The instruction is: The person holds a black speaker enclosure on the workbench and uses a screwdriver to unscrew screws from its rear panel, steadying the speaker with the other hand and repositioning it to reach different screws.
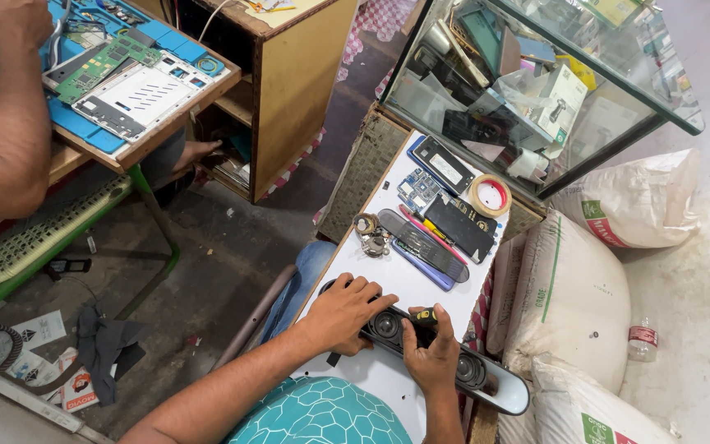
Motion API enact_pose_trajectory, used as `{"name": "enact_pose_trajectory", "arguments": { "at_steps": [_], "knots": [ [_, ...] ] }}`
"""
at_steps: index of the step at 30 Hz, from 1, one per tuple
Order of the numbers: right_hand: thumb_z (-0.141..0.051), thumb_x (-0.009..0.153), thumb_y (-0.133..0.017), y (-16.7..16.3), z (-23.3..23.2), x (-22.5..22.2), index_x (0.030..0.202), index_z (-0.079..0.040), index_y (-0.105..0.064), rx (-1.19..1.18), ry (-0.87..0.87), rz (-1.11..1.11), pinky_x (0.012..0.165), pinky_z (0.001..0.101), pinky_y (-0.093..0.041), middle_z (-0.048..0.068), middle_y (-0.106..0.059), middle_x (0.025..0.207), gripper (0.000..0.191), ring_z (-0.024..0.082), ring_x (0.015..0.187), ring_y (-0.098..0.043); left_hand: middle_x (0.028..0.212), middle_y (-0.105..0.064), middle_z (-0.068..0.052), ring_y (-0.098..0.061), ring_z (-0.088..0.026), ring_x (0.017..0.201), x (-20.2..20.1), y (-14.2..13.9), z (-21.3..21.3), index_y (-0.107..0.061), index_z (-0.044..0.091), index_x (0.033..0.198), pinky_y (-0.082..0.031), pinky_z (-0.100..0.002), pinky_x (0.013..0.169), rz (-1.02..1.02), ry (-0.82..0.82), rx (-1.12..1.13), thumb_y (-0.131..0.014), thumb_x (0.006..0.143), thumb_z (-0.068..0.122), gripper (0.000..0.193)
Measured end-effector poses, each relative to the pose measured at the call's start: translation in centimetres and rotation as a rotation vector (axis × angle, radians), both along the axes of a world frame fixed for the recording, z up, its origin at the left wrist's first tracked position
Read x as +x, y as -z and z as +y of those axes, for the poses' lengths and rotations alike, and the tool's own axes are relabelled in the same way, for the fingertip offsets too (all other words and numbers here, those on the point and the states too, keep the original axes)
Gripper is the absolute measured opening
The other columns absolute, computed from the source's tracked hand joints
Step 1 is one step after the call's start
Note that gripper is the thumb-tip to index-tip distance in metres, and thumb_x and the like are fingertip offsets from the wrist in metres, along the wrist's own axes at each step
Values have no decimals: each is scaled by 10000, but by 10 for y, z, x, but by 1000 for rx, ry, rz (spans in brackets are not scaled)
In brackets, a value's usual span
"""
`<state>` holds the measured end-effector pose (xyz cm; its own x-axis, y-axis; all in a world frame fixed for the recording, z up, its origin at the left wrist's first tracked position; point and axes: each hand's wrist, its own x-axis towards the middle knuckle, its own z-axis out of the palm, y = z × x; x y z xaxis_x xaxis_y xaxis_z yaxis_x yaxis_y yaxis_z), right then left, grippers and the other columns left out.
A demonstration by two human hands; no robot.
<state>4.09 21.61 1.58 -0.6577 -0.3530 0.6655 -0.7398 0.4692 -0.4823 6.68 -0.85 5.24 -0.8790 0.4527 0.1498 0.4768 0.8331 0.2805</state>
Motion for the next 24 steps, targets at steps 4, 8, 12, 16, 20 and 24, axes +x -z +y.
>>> {"name": "enact_pose_trajectory", "arguments": {
  "at_steps": [4, 8, 12, 16, 20, 24],
  "knots": [
    [-10, 889, -737, 0, -1, 0, 1509, -233, -241, 2, 3, 6, 745, 340, -656, 128, -730, 1070, 825, 221, 908, -772, 1269, -558, -81, -503, -258, 1209, -1, 0, 0, -447, 162, 1505, -338, -434, 1048, -2, 0, -4, -907, 653, 458, 1012],
    [-12, 886, -737, -1, -1, -1, 1512, -234, -229, 24, 12, 14, 749, 344, -653, 128, -727, 1067, 837, 225, 909, -769, 1273, -555, -82, -501, -259, 1211, -1, 0, 0, -436, 161, 1513, -337, -438, 1053, -21, 2, -21, -905, 663, 456, 1015],
    [-8, 887, -735, -1, -1, -1, 1513, -237, -226, 17, 1, 13, 751, 341, -659, 131, -727, 1071, 839, 227, 914, -772, 1275, -552, -86, -497, -262, 1216, -2, -1, 0, -428, 164, 1517, -336, -440, 1054, -34, 5, -28, -902, 669, 459, 1014],
    [-7, 891, -739, -1, -2, 0, 1509, -242, -233, 14, 11, -5, 733, 327, -656, 128, -731, 1078, 833, 217, 902, -774, 1271, -556, -83, -502, -259, 1209, -1, 0, 0, -436, 162, 1509, -336, -440, 1058, -10, 1, -8, -904, 663, 458, 1012],
    [-4, 889, -743, -2, -1, 0, 1518, -235, -235, 12, 3, 26, 749, 336, -651, 126, -728, 1071, 841, 223, 910, -767, 1259, -562, -82, -509, -258, 1198, -1, 0, 0, -443, 155, 1502, -343, -437, 1048, 7, -2, -2, -907, 654, 454, 1011],
    [-3, 887, -744, -3, -2, 0, 1519, -234, -235, 11, 0, 29, 750, 340, -650, 126, -727, 1072, 844, 223, 905, -766, 1257, -566, -81, -515, -260, 1192, -1, -1, 0, -451, 153, 1494, -350, -437, 1034, 13, -4, 2, -906, 656, 452, 998]
  ]
}}
